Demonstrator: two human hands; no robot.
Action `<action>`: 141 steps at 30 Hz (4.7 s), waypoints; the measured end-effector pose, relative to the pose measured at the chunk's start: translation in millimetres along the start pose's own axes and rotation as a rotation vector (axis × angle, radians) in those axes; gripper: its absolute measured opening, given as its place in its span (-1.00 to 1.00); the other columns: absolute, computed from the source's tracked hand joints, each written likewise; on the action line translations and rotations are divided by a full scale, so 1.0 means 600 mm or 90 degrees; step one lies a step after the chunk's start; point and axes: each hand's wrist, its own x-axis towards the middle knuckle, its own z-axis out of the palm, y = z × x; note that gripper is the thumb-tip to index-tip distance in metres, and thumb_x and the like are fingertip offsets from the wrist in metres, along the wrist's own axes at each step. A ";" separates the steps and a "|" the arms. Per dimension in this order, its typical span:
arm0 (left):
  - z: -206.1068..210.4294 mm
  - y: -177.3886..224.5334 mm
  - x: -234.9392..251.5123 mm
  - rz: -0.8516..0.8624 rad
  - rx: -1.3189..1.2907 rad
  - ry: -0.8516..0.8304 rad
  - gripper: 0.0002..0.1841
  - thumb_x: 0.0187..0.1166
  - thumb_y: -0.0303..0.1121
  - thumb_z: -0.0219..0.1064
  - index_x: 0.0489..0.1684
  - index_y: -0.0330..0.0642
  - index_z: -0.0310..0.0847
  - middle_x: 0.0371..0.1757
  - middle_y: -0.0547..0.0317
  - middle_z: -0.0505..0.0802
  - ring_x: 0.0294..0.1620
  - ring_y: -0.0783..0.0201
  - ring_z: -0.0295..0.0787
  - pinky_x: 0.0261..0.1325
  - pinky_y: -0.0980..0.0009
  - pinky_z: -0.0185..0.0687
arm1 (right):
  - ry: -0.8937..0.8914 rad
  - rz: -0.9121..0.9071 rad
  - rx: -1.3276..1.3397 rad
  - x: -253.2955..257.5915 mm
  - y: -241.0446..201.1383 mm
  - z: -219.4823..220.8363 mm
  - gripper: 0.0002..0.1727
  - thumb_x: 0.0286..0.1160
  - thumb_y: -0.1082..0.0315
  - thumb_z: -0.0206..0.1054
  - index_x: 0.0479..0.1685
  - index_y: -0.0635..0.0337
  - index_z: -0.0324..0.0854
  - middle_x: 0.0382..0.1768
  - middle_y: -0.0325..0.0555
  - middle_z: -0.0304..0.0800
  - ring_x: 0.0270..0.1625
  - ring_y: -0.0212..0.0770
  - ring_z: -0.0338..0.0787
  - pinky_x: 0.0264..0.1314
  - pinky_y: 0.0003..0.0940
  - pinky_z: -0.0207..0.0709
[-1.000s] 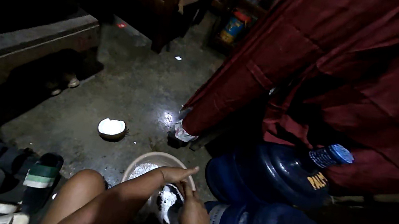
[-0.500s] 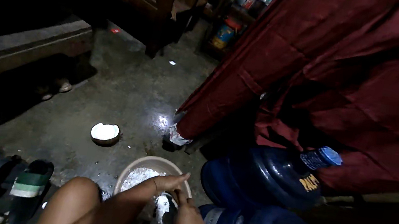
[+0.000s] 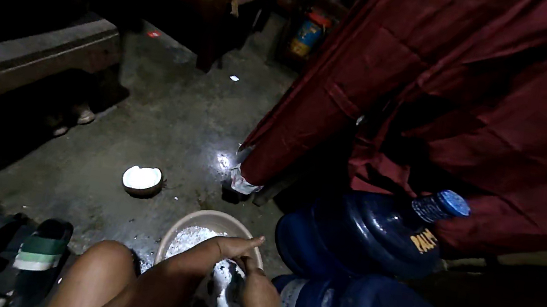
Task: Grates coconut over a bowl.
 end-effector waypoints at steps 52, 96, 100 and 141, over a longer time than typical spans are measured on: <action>0.005 0.063 -0.091 -0.018 0.122 0.146 -0.13 0.84 0.26 -0.31 0.24 -0.49 0.64 0.29 -0.40 0.72 0.37 -0.20 0.64 0.49 -0.19 0.39 | 0.279 -0.164 0.256 -0.082 0.040 0.039 -0.11 0.31 0.35 0.51 0.78 0.22 0.27 0.55 0.33 0.53 0.45 0.37 0.64 0.39 0.31 0.55; -0.015 -0.033 -0.008 -0.026 0.017 0.091 -0.04 0.78 0.35 -0.38 0.49 -0.47 0.49 0.52 -0.39 0.60 0.59 -0.17 0.50 0.64 -0.17 0.29 | 0.015 -0.042 0.100 0.023 -0.001 0.022 -0.12 0.49 0.40 0.35 0.89 -0.15 0.09 0.59 0.23 0.50 0.42 0.25 0.70 0.44 0.24 0.56; 0.009 0.064 -0.103 0.015 0.089 -0.011 -0.07 0.83 0.27 -0.46 0.58 -0.55 0.33 0.60 -0.47 0.49 0.66 -0.21 0.39 0.69 -0.14 0.18 | 0.067 -0.097 0.143 -0.054 0.026 -0.014 -0.05 0.30 0.54 0.39 0.86 0.03 0.15 0.57 0.27 0.49 0.33 0.30 0.75 0.32 0.29 0.62; 0.012 -0.037 -0.031 -0.029 0.210 0.096 -0.17 0.80 0.27 -0.14 -0.02 -0.48 0.73 0.10 -0.38 0.79 0.23 -0.22 0.72 0.33 -0.26 0.50 | 0.240 -0.112 0.276 -0.056 0.027 0.119 -0.02 0.20 0.51 0.56 0.79 0.28 0.20 0.50 0.46 0.49 0.10 0.35 0.84 0.06 0.19 0.77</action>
